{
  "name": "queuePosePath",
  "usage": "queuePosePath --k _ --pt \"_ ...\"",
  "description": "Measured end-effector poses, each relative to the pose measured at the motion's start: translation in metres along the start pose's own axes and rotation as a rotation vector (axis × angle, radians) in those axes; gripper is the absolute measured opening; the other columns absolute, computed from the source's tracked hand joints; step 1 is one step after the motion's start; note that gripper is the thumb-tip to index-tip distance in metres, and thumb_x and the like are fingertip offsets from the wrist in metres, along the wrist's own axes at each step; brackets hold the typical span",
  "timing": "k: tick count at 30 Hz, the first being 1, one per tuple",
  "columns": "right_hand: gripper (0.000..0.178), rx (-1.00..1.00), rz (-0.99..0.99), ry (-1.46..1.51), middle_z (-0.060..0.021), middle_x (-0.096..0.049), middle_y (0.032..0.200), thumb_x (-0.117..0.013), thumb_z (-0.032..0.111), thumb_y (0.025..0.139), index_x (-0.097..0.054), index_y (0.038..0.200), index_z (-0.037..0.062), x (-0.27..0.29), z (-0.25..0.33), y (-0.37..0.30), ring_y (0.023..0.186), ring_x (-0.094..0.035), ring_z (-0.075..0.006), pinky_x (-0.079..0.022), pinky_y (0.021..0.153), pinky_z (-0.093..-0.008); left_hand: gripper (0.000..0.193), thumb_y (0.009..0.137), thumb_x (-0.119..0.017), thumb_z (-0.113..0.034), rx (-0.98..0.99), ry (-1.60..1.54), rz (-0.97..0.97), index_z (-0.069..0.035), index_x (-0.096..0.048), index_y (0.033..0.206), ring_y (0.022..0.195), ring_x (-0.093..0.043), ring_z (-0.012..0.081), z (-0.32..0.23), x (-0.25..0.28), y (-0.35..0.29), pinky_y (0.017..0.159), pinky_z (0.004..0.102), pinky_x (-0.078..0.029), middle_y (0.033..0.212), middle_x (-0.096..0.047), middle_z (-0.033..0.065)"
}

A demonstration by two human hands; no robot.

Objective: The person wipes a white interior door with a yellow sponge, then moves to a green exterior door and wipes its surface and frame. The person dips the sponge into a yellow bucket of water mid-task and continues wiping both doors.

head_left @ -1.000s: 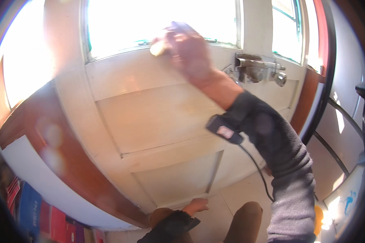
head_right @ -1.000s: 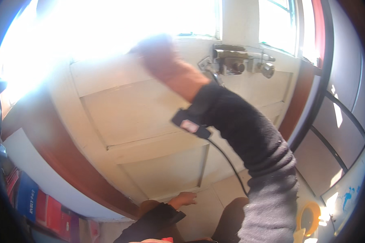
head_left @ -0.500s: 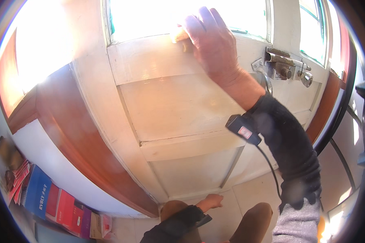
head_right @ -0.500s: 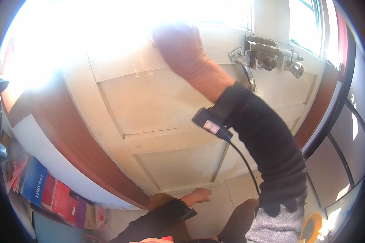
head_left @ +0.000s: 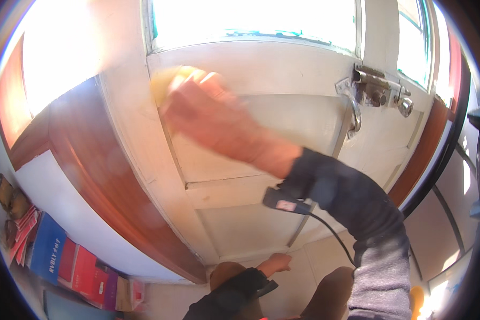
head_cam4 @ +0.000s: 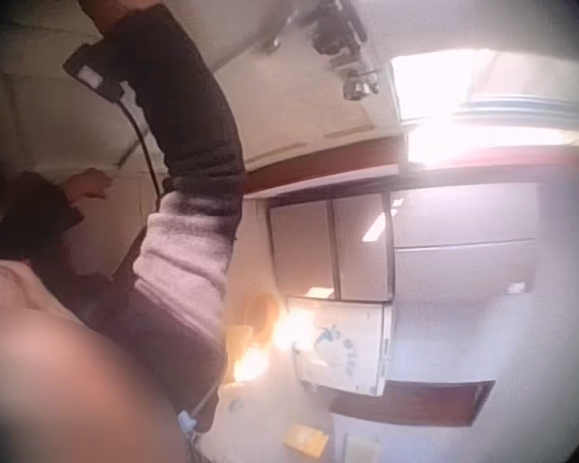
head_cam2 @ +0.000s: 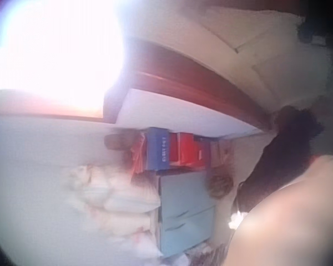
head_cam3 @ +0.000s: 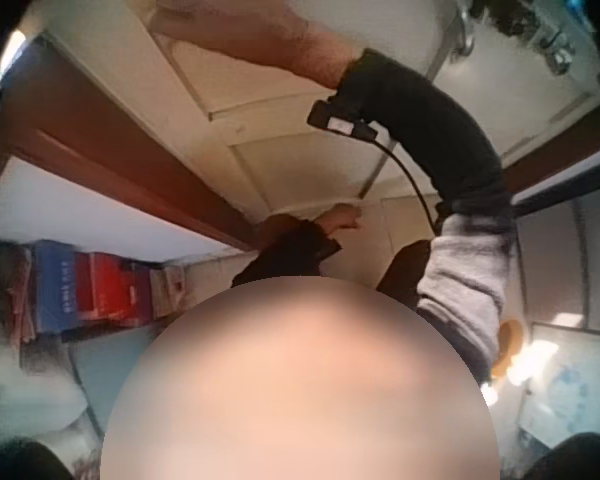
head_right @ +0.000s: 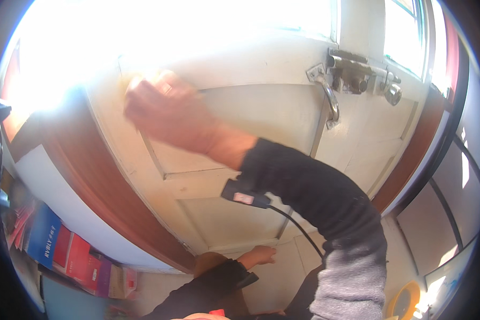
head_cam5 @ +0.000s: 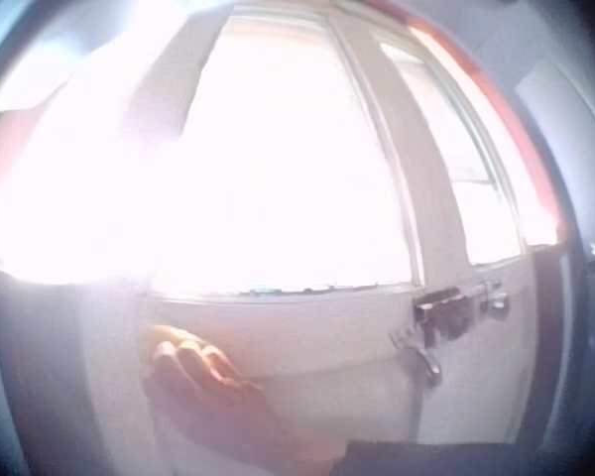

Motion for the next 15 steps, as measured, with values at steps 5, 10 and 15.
queuePosePath --k 5,10,15 --pt "0.025 -0.599 -0.002 0.126 -0.0088 -0.059 0.102 -0.068 0.004 0.082 -0.060 0.105 0.0083 -0.010 -0.096 -0.020 0.091 -0.058 -0.0298 -0.051 0.069 -0.0405 0.046 0.086 -0.073 -0.042 -0.026 -0.007 -0.002 -0.009 -0.064 0.117 0.106 -0.065 0.0372 -0.002 0.004 -0.005 0.084 0.0496 -0.052 0.110 -0.068 0.0163" --pt "0.027 -0.309 0.169 0.019 -0.0072 -0.057 0.106 -0.061 0.011 0.082 -0.059 0.109 0.0106 -0.015 -0.010 -0.055 0.095 -0.056 -0.0229 -0.048 0.076 -0.0360 0.047 0.088 -0.072 -0.042 0.015 -0.050 -0.006 -0.010 -0.063 0.120 0.110 -0.064 0.0374 -0.001 0.004 -0.007 0.087 0.0486 -0.052 0.115 -0.068 0.0162" --pt "0.023 -0.147 0.006 0.150 -0.0059 -0.058 0.102 -0.065 0.019 0.078 -0.061 0.099 0.0109 0.039 -0.008 -0.069 0.090 -0.057 -0.0219 -0.046 0.072 -0.0349 0.049 0.088 -0.071 -0.044 0.062 0.024 0.043 -0.012 -0.063 0.124 0.116 -0.062 0.0351 -0.001 0.007 -0.009 0.092 0.0481 -0.050 0.122 -0.067 0.0135"
Point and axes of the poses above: each hand's wrist, its own y-axis towards the middle knuckle, its own x-axis out of the back of the hand, z = x × y, the point moved 6 cm from there along y, towards the middle knuckle
